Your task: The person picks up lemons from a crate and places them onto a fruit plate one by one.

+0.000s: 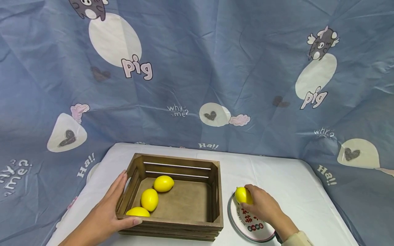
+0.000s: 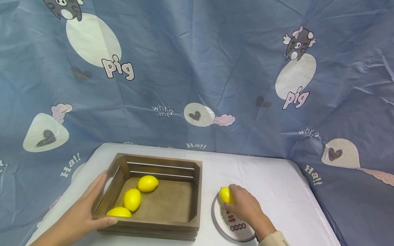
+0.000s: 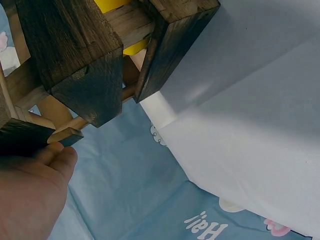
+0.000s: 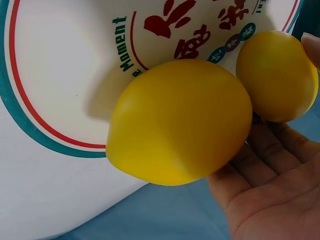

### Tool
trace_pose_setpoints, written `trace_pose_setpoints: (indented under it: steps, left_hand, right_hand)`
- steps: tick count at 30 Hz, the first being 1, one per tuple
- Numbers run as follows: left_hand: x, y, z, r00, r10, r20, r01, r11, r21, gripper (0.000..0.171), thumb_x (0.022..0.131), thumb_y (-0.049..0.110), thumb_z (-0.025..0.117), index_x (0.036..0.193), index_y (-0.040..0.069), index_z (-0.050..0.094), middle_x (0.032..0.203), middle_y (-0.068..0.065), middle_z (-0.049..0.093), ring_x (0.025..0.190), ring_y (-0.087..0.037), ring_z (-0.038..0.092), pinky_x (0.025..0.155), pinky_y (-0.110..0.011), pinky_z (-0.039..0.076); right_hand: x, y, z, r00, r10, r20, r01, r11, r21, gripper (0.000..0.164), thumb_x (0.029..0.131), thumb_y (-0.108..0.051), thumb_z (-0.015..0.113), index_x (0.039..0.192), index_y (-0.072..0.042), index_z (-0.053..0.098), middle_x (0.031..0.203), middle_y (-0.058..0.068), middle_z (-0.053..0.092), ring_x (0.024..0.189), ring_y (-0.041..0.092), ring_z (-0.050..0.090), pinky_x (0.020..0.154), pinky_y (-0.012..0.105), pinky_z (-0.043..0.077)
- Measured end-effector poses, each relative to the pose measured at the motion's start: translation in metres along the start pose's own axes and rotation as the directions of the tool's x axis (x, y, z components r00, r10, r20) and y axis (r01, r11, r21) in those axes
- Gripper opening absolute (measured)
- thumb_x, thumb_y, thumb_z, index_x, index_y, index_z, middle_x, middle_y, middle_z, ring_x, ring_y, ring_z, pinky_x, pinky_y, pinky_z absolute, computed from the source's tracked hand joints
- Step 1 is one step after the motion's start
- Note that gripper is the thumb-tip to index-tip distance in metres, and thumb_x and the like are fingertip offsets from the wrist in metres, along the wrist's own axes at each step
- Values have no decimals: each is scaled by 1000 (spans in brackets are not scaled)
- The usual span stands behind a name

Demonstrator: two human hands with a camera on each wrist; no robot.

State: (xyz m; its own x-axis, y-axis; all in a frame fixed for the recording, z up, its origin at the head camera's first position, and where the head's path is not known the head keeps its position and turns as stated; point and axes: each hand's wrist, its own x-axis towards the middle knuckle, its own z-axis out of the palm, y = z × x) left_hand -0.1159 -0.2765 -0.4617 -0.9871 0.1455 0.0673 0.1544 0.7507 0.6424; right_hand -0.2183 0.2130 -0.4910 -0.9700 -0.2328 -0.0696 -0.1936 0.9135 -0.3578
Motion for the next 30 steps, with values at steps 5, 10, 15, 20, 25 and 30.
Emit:
trace_pose_setpoints:
  steps: [5,10,15,20,25,30]
  left_hand:
    - [1,0,0,1000,4,-2,-4,1000,-2,136,78,57,88,169,11,-1,175,-14,0,148,-56,27,98,-78,40]
    - [1,-1,0,1000,12,-9,-12,1000,5,136,78,56,89,169,10,-1,175,-15,-1,147,-57,28,98,-78,40]
    - [0,-3,1,999,30,-13,-30,999,-14,134,79,52,90,169,9,1,175,-15,-1,147,-58,26,98,-80,37]
    - [0,-4,2,999,39,-13,-40,999,-23,132,79,50,90,169,9,1,175,-15,-1,147,-58,25,99,-81,36]
    - [1,-4,2,999,42,-17,-43,999,-20,133,79,50,90,169,8,2,175,-15,-1,147,-58,26,99,-81,36]
    - [2,-4,2,999,49,-22,-50,999,-22,133,79,49,90,169,7,2,175,-16,0,148,-58,25,100,-81,35]
  right_hand:
    - [0,0,0,1000,13,9,-13,1000,-2,64,80,-28,91,131,0,64,113,9,70,86,19,62,81,46,58]
    - [0,3,3,1000,16,7,-16,1000,4,63,80,-28,91,130,-1,64,112,9,70,86,18,62,81,45,58]
    - [2,7,8,1000,7,0,-6,1000,14,61,80,-27,91,129,-1,65,108,7,70,83,17,61,79,44,58]
    - [2,8,8,1000,2,-10,-2,1000,2,61,79,-27,91,128,-1,65,107,7,70,83,18,61,78,44,58]
    - [2,9,8,1000,8,-8,-8,1000,-8,60,80,-30,90,127,-1,66,107,6,70,83,18,60,82,46,57]
    - [3,10,7,1000,-4,-11,4,1000,-6,61,82,-33,90,128,0,66,110,8,73,89,20,65,113,60,40]
